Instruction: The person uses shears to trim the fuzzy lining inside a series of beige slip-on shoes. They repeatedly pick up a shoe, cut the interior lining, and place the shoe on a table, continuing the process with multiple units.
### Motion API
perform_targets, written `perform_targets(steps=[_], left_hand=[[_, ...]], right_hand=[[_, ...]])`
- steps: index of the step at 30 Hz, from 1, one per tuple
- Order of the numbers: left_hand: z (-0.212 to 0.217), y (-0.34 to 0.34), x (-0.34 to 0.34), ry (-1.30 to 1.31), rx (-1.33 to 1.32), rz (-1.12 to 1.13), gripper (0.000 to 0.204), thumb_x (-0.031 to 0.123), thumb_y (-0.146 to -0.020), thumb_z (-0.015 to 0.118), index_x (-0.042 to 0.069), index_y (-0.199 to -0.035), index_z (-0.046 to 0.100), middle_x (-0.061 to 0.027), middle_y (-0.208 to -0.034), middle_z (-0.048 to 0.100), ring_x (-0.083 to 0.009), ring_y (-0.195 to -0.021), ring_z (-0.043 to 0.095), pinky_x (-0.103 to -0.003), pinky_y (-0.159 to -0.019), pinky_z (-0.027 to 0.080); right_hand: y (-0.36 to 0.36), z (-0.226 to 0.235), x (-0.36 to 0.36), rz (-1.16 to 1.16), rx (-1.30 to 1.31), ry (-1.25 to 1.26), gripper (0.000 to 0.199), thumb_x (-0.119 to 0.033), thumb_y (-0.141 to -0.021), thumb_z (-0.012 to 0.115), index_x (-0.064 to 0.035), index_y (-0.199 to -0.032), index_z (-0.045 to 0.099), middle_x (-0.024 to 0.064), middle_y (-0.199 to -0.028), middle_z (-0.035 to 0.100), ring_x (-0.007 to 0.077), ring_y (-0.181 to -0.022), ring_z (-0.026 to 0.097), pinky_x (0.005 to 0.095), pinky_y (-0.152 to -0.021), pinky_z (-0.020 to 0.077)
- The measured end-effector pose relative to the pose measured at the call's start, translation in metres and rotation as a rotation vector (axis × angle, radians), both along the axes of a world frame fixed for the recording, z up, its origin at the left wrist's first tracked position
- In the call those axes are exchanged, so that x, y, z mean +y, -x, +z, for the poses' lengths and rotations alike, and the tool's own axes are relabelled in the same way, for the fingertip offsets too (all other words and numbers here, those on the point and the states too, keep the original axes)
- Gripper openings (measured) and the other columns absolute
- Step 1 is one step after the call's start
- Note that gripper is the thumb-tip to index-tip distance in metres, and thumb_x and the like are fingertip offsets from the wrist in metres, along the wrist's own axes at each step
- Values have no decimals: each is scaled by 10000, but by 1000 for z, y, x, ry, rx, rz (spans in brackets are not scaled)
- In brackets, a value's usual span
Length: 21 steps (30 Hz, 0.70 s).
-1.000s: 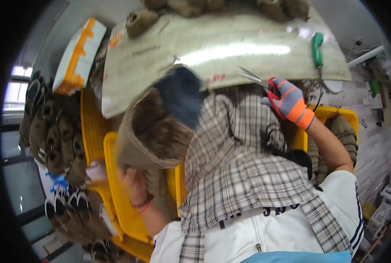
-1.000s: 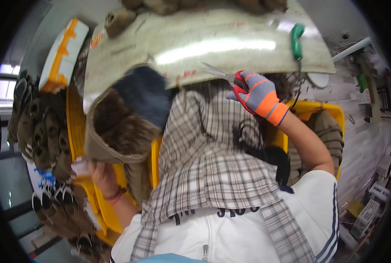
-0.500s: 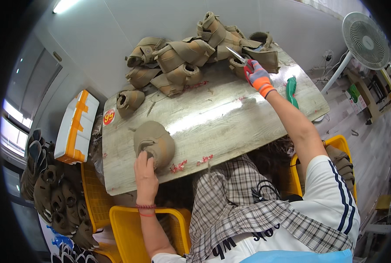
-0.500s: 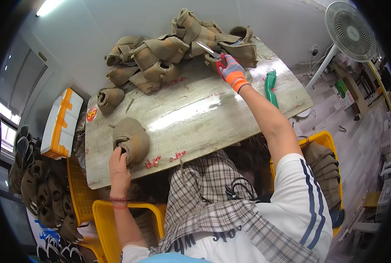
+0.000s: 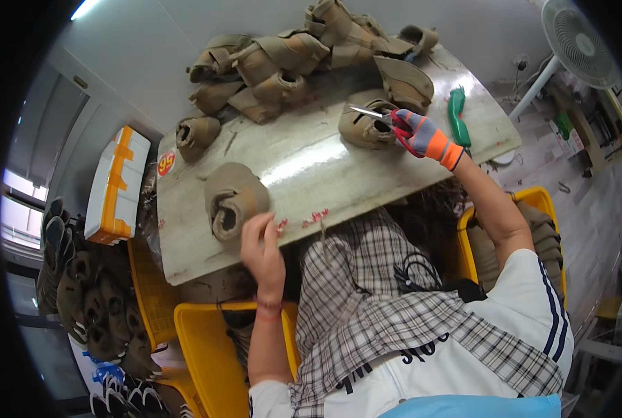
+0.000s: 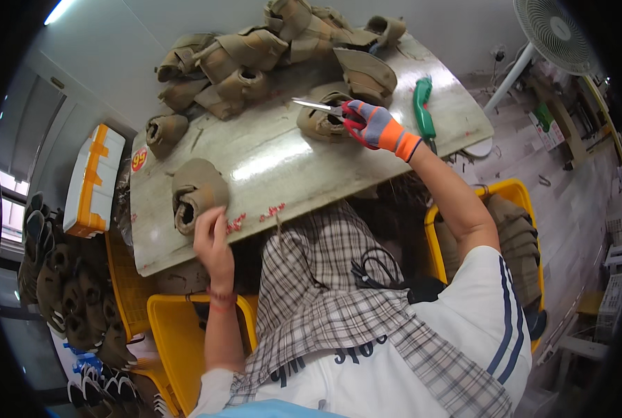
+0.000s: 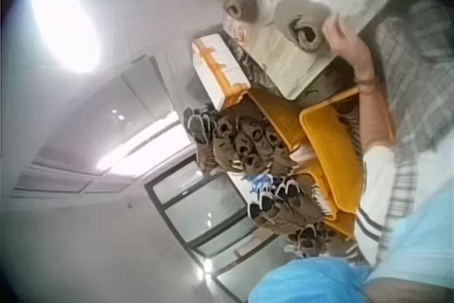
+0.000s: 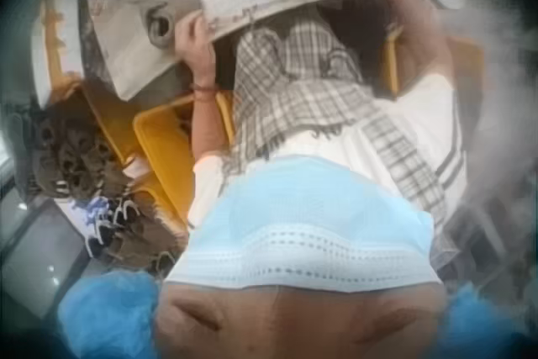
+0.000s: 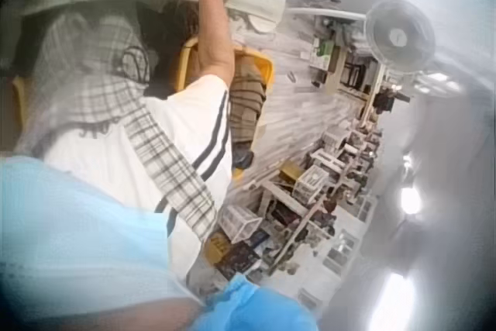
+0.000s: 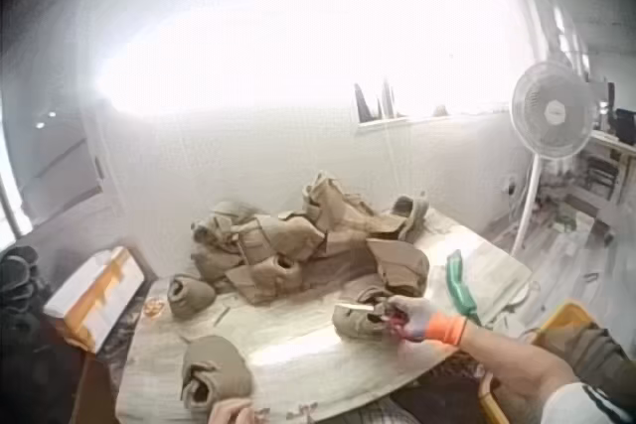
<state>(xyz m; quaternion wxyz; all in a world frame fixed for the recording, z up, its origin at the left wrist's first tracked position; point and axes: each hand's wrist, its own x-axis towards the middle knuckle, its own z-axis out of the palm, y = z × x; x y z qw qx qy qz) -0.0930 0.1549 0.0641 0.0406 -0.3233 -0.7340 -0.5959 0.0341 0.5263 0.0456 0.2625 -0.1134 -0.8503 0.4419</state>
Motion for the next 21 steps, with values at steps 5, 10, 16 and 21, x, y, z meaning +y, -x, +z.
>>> perform_targets(steps=[5, 10, 16, 21], left_hand=[[-6, 6, 123, -23, -135, -232, 182, 130, -847, 616, 4, -977, 631, -17, -853, 614, -86, -709, 535, -216, -634, 444], [6, -22, 194, 529, 393, -212, 354, 282, -713, 678, 18, -946, 642, -123, -886, 584, -288, -840, 572, -373, -789, 470], [-12, -16, 203, 503, 384, -164, 181, 158, -784, 567, 2, -785, 658, -156, -879, 590, -322, -853, 572, -403, -759, 473], [-22, -16, 213, 488, 443, -117, 197, 175, -823, 561, 0, -769, 632, -145, -841, 592, -321, -826, 578, -403, -739, 468]], right_hand=[[-29, 7, -19, 263, 37, 237, 380, -15, -788, 646, -26, -1155, 549, 40, -943, 627, 93, -851, 564, 231, -768, 474], [-49, 18, -33, 49, 22, 427, 430, -119, -787, 705, -10, -1168, 535, 36, -913, 627, 103, -807, 577, 233, -744, 480], [-83, 49, -49, -260, -429, -167, 627, -480, -760, 685, -3, -1141, 545, 148, -999, 648, 263, -902, 634, 313, -780, 488], [-103, 79, -57, -307, -664, -583, 610, -556, -768, 624, -40, -1092, 593, 128, -1001, 650, 287, -915, 624, 334, -779, 494]])
